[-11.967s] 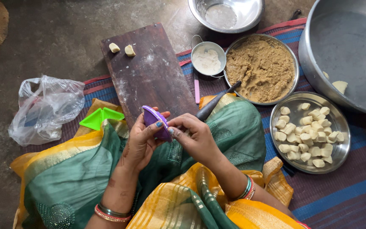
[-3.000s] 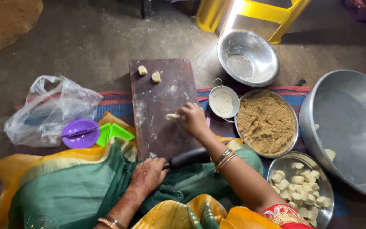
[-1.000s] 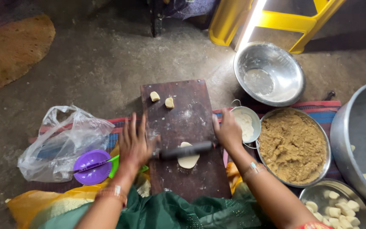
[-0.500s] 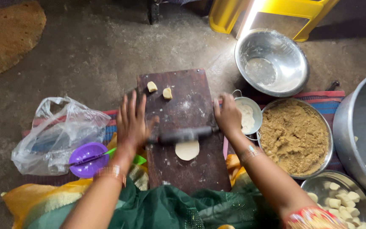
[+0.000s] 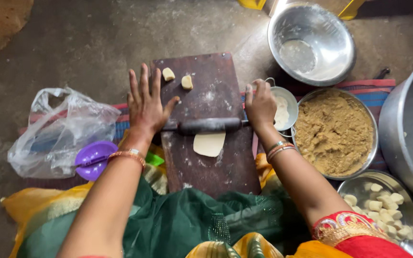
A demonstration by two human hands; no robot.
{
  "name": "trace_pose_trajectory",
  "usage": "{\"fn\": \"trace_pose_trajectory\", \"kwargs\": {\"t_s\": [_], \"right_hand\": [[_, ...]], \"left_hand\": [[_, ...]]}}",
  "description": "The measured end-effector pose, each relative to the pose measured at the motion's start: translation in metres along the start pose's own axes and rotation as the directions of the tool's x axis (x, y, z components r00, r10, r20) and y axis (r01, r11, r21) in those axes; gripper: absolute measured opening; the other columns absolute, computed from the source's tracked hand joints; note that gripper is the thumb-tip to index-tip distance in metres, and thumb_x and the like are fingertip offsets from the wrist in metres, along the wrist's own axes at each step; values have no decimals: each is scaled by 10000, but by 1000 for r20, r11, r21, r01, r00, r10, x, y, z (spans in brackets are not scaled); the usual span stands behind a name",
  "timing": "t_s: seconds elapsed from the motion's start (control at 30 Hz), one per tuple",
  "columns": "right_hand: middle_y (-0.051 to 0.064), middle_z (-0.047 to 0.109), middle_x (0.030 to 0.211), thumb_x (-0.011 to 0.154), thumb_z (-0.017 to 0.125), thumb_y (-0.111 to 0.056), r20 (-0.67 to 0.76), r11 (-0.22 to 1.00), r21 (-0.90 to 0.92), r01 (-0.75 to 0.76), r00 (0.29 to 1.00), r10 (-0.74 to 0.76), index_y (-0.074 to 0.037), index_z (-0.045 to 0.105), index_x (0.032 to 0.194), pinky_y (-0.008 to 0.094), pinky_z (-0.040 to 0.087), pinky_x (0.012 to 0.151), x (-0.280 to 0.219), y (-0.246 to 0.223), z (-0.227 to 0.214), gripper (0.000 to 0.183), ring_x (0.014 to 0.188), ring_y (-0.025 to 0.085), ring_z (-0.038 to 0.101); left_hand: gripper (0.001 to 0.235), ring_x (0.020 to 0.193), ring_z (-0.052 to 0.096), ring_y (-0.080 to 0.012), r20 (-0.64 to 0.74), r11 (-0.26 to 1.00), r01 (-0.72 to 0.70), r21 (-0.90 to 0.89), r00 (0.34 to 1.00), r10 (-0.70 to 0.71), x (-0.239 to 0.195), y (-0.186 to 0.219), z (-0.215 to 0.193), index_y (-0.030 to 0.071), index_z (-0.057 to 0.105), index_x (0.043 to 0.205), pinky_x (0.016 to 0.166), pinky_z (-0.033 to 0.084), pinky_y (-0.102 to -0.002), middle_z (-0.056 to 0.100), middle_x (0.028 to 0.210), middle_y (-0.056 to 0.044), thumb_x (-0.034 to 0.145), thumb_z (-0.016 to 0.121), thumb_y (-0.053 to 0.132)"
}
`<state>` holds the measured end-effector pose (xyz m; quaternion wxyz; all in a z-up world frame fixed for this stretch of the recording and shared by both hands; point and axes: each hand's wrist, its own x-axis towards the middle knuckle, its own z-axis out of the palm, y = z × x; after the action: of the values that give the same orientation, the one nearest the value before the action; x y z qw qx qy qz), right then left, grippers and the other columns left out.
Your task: The person rolls out small dough balls into flat circles using a rolling pin on a wooden board. They place a filling in the center, fold the dough, and press it into a purple mold to shape the dumplings. The finished dumplings are placed on a metal plate.
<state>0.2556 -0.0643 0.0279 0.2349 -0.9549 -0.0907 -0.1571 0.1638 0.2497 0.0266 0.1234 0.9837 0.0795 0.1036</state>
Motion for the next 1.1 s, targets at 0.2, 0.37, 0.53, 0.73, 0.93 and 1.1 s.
{"fn": "trace_pose_trajectory", "kwargs": {"t_s": [0.2, 0.37, 0.53, 0.73, 0.93, 1.1], "right_hand": [[148, 683, 1071, 987, 605, -378, 208, 997, -79, 5, 978, 11, -128, 613, 1166, 530, 493, 740, -74, 24, -29, 308, 899, 394, 669], [168, 686, 1030, 1016, 590, -396, 77, 997, -23, 70, 995, -68, -92, 582, 1217, 528, 495, 750, -26, 15, -10, 365, 882, 399, 672], [179, 668, 1072, 1045, 566, -407, 142, 999, -8, -52, 988, 53, -117, 592, 1219, 546, 482, 744, -25, 21, 0, 339, 866, 426, 651], [156, 679, 1083, 960, 556, -489, 227, 991, -132, -8, 973, 38, -147, 591, 1204, 558, 499, 737, -52, 23, -19, 421, 905, 416, 676], [171, 679, 1157, 1078, 548, -481, 93, 999, -42, -3, 996, 7, -105, 576, 1260, 554, 506, 806, -4, 21, 15, 419, 959, 448, 661], [112, 704, 1170, 953, 534, -543, 359, 982, -169, -83, 923, 140, -215, 586, 1268, 506, 537, 841, -81, 29, -28, 457, 971, 375, 711]], "left_hand": [[1037, 1511, 79, -522, 168, 998, 55, 30, 984, -59, -109, 27, -16, 164, 173, 1625, 1106, 336, -668, 110, 1680, -196, 854, 484, 784], [977, 1516, 190, -547, 122, 984, 122, -129, 987, -106, -62, 16, -8, 154, 221, 1616, 1039, 425, -590, 189, 1677, -208, 877, 509, 725], [841, 1320, 444, -524, 102, 961, 244, -128, 967, -232, -64, 13, 5, 130, 364, 1576, 993, 496, -609, 368, 1564, -270, 948, 579, 646], [801, 1121, 609, -464, 272, 950, 278, -142, 934, -233, -95, 24, -8, 99, 431, 1429, 838, 564, -545, 520, 1312, -256, 880, 593, 660], [723, 943, 659, -517, 21, 976, 96, -197, 995, -93, -39, 9, -1, 27, 485, 1396, 656, 573, -551, 533, 1337, -336, 955, 591, 591], [352, 869, 705, -364, 316, 975, 218, -40, 929, -194, -132, 25, -13, 184, 646, 981, 746, 563, -540, 708, 948, -101, 924, 584, 526]]}}
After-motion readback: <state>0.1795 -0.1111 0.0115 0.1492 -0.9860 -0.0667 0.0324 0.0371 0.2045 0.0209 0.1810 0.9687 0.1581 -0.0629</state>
